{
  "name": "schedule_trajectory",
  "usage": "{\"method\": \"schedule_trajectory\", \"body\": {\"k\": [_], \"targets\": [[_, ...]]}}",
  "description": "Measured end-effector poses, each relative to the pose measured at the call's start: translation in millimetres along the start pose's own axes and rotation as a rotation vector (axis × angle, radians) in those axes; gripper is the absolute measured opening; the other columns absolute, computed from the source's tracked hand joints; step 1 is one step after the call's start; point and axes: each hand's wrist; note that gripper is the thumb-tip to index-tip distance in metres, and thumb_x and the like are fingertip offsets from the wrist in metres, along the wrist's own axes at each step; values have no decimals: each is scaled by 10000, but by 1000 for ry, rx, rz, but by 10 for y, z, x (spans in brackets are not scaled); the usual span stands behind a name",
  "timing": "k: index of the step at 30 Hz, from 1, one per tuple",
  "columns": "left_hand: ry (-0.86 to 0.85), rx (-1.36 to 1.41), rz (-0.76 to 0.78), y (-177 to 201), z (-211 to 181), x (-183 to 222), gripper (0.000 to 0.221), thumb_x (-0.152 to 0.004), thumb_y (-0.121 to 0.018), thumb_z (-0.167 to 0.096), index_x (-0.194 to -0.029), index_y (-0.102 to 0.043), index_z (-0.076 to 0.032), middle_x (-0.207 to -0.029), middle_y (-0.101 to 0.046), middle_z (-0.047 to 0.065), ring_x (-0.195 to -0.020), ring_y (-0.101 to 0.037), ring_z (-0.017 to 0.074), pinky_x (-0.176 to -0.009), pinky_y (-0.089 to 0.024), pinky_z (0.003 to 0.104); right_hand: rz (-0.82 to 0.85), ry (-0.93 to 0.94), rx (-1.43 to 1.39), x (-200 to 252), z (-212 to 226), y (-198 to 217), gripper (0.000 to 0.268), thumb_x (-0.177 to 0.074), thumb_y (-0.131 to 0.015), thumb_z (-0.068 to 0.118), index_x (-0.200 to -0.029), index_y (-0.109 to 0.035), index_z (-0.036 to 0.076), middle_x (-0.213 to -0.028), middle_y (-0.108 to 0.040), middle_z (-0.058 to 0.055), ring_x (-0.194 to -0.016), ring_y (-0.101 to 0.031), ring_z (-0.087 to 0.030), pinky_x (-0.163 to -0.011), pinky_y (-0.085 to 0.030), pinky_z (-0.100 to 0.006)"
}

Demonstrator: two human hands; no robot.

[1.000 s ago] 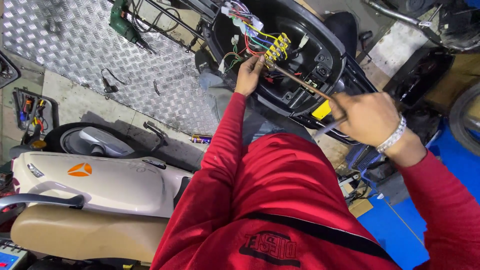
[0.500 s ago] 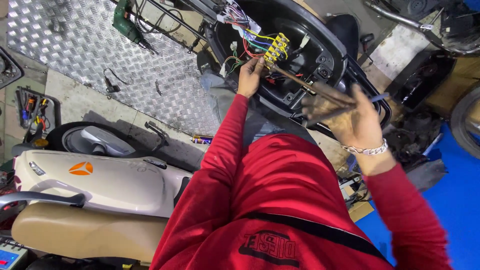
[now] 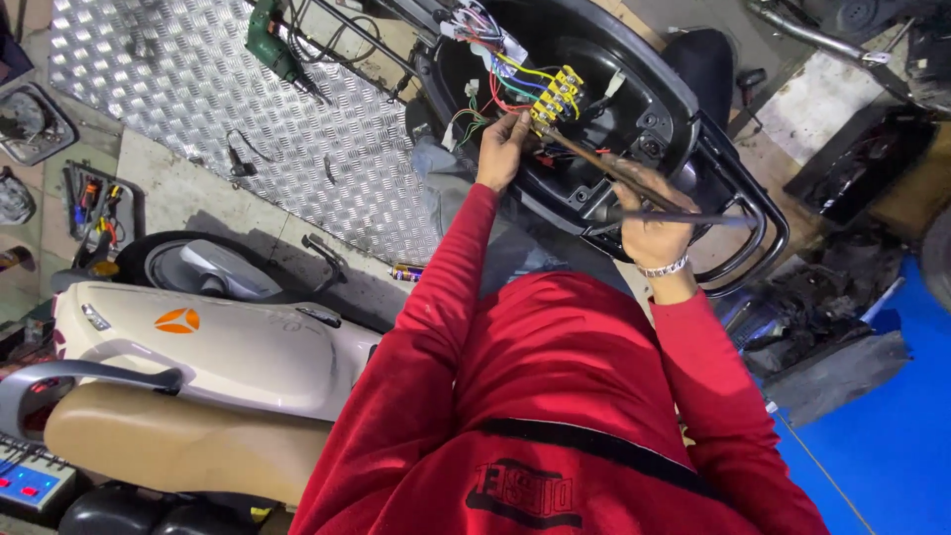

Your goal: Connecting and organizing electrical wires into a terminal block on a motorcycle in a repair shop.

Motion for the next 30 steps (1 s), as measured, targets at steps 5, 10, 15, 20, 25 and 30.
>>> {"method": "schedule_trajectory", "body": {"k": [5,10,15,20,25,30], "targets": [[-4,32,0,-29,-55,21,248,-1018,-653,-293,-1051,-746,-66,-756,-753,130,-748,-771,207,-708,-639,320,-143,142,-42,-25,-232,-117,250,-822,-958,-10,-810,-716,-73,-804,-770,-212,-767,-775,-327,-746,-626,-381],[18,79,2,-52,-93,39,242,-1021,-648,-261,-1072,-734,-41,-772,-746,143,-742,-769,217,-703,-647,328,-69,147,50,-241,39,-94,264,-911,-922,114,-902,-688,-8,-893,-706,-158,-835,-732,-340,-715,-592,-400],[20,98,-4,-14,33,-30,256,-1021,-653,-273,-1072,-732,-35,-790,-746,156,-749,-765,231,-706,-646,336,88,77,-2,-299,304,-27,172,-1000,-755,64,-1117,-695,-46,-1079,-733,-212,-994,-724,-415,-801,-594,-456],[12,47,-23,-41,31,-32,244,-1007,-667,-279,-1023,-743,-48,-754,-717,125,-714,-750,208,-678,-637,318,33,177,41,-125,10,0,125,-924,-874,47,-897,-768,-14,-872,-783,-174,-783,-760,-380,-705,-596,-422],[21,52,-24,-83,-126,45,243,-1008,-664,-282,-1031,-745,-53,-750,-723,127,-723,-758,214,-688,-643,329,-18,161,92,-245,36,0,229,-915,-928,73,-846,-726,-11,-812,-774,-165,-730,-752,-370,-667,-583,-422],[20,60,-37,-63,-21,-11,236,-1010,-664,-273,-1027,-745,-52,-741,-723,132,-716,-755,212,-683,-643,330,44,106,108,-333,206,42,229,-941,-903,149,-963,-731,0,-910,-773,-156,-823,-749,-378,-724,-589,-450]]}}
Point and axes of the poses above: each hand's wrist, its own x-axis away from the middle knuckle, its own y-axis out of the back of the hand, z = x × y
